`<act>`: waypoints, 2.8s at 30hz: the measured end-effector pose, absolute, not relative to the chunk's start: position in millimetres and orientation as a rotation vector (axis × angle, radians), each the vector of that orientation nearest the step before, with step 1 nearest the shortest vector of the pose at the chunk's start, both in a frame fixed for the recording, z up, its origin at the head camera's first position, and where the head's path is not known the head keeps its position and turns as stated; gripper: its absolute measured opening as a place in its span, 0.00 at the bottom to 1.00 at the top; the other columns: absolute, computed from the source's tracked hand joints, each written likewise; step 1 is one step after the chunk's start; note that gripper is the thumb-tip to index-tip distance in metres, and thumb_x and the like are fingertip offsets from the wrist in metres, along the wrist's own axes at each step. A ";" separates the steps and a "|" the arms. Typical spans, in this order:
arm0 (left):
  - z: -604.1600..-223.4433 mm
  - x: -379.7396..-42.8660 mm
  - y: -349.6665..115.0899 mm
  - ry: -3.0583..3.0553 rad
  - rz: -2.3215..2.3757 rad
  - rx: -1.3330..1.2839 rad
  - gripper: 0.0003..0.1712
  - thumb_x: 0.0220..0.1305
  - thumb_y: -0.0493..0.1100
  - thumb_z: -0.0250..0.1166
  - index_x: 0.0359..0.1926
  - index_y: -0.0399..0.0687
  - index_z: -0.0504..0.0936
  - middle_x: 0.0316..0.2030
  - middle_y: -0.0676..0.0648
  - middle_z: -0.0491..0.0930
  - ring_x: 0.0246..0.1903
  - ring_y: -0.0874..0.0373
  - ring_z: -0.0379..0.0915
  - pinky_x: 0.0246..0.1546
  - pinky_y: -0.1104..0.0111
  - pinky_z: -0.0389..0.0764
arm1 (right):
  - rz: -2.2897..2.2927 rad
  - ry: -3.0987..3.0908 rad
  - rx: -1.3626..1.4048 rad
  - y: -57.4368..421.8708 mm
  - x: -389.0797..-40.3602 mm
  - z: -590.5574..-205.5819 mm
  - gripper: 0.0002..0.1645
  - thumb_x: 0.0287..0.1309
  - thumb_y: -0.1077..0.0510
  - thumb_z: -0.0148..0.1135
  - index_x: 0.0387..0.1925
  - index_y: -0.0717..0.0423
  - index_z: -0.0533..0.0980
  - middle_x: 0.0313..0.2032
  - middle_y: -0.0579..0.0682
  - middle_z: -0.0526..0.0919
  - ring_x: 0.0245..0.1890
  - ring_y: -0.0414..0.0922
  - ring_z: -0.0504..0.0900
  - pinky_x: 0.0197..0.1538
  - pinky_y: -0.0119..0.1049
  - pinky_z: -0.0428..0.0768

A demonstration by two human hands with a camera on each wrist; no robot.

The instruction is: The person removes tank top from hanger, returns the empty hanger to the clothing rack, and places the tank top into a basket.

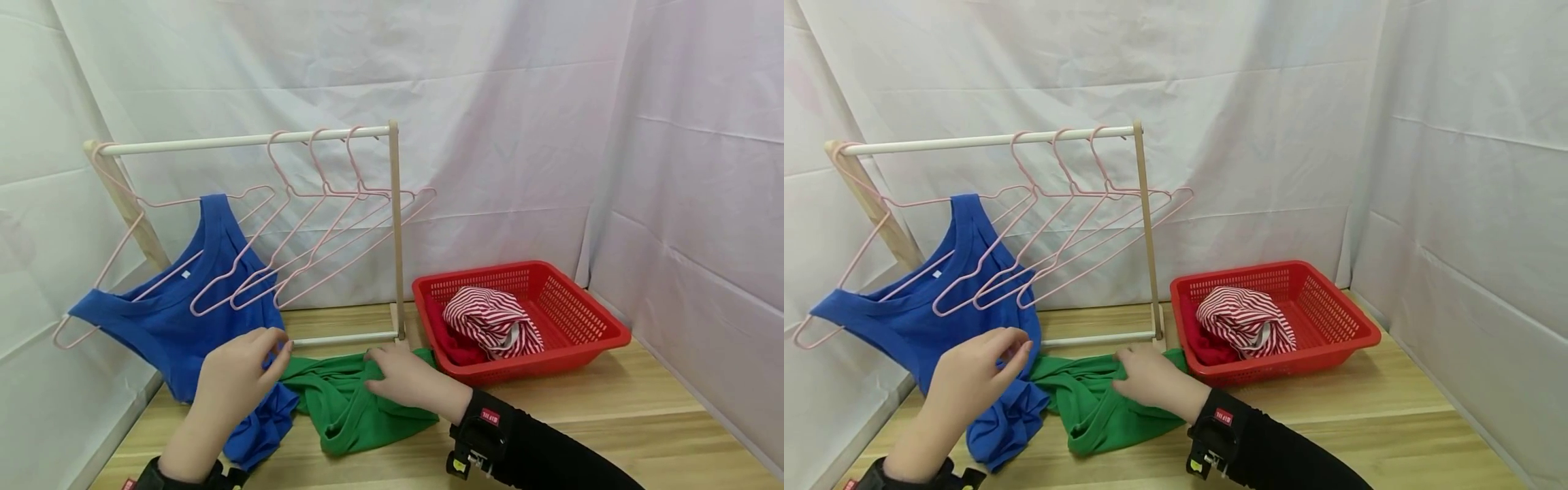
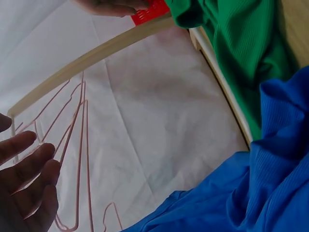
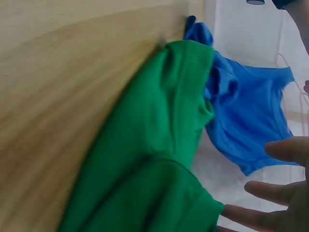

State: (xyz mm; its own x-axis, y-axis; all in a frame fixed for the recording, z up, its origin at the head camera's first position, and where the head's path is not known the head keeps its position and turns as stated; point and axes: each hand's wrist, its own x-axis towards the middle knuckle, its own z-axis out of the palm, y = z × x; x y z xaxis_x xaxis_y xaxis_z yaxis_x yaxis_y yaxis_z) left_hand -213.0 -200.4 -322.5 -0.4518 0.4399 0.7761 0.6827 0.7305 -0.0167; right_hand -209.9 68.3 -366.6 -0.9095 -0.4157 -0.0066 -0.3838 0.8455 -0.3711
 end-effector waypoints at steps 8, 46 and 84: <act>-339.4 -214.2 -189.0 -2.417 -0.357 -0.829 0.05 0.58 0.44 0.69 0.29 0.53 0.81 0.17 0.63 0.68 0.14 0.72 0.59 0.13 0.75 0.60 | -0.333 2.913 -0.645 59.6 -210.6 -383.7 0.41 0.57 0.33 0.63 0.66 0.47 0.70 0.63 0.50 0.71 0.62 0.52 0.70 0.56 0.52 0.74; -354.5 -215.7 -182.9 -2.718 -0.429 -0.761 0.03 0.64 0.47 0.66 0.35 0.55 0.82 0.17 0.63 0.66 0.14 0.69 0.59 0.16 0.72 0.64 | -0.034 2.920 -0.692 53.5 -236.6 -413.9 0.11 0.55 0.53 0.69 0.42 0.42 0.82 0.36 0.42 0.80 0.38 0.40 0.78 0.34 0.37 0.76; -351.3 -209.1 -156.3 -2.735 -0.563 -0.706 0.04 0.64 0.48 0.65 0.36 0.55 0.82 0.23 0.61 0.74 0.17 0.68 0.63 0.18 0.71 0.67 | -1.962 2.880 -0.369 121.1 -226.6 -336.9 0.18 0.61 0.67 0.59 0.53 0.56 0.76 0.55 0.51 0.75 0.56 0.49 0.73 0.54 0.51 0.74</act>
State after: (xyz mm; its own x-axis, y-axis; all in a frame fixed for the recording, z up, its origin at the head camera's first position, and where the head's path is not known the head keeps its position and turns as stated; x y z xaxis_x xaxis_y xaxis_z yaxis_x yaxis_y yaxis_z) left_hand -209.1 -156.3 -351.3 -0.8479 0.4069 0.3399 0.5080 0.8069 0.3014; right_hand -226.6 121.1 -336.9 -0.9133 0.0315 0.4060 -0.3663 0.3720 -0.8529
